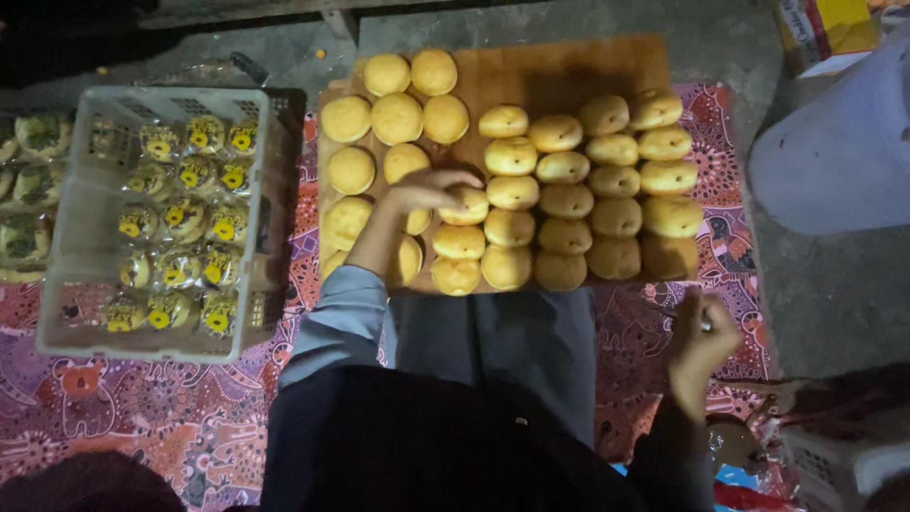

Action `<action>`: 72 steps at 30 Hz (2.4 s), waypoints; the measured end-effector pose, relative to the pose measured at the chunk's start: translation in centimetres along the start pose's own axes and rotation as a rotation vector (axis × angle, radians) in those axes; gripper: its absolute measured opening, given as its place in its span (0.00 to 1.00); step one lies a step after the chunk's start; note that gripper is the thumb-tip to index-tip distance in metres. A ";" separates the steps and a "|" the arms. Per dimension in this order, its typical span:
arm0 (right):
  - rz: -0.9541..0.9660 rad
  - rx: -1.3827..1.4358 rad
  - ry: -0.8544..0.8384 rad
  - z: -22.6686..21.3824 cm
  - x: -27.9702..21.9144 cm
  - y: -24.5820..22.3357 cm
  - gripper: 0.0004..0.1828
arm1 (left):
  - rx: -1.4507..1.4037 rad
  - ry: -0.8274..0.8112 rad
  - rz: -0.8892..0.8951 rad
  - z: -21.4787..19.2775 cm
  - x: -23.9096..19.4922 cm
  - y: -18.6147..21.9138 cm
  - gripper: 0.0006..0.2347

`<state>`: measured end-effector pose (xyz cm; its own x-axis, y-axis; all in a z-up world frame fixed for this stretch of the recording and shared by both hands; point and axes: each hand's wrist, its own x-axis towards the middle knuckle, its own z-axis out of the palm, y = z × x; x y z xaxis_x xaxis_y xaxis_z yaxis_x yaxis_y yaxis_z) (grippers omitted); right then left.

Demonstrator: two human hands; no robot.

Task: The person sits on the floor and uses a spoon to scoop a dark filling from a container into small round buns. Each filled bun is placed into a plastic crate. The person repeats this process for many buns arranged on a wooden board.

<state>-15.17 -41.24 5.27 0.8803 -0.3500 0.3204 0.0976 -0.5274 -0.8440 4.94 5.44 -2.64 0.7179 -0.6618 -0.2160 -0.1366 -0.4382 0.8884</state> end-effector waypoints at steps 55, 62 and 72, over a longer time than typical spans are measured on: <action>-0.876 0.074 -0.128 15.0 -6.2 -10.6 0.22 | -1.403 1.169 0.190 23.5 -10.0 16.5 0.12; -0.390 0.268 -0.491 14.8 -7.6 -8.0 0.16 | -1.493 1.128 0.077 23.6 -9.5 15.2 0.12; -0.848 -0.028 -0.187 15.1 -3.6 -10.1 0.16 | 0.124 0.845 0.116 19.0 -12.3 18.3 0.41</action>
<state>-12.29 -23.00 6.16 0.5774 0.3019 0.7585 0.7462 -0.5722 -0.3403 -19.36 -5.98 8.56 0.9553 -0.0532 0.2909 -0.2785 -0.4921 0.8248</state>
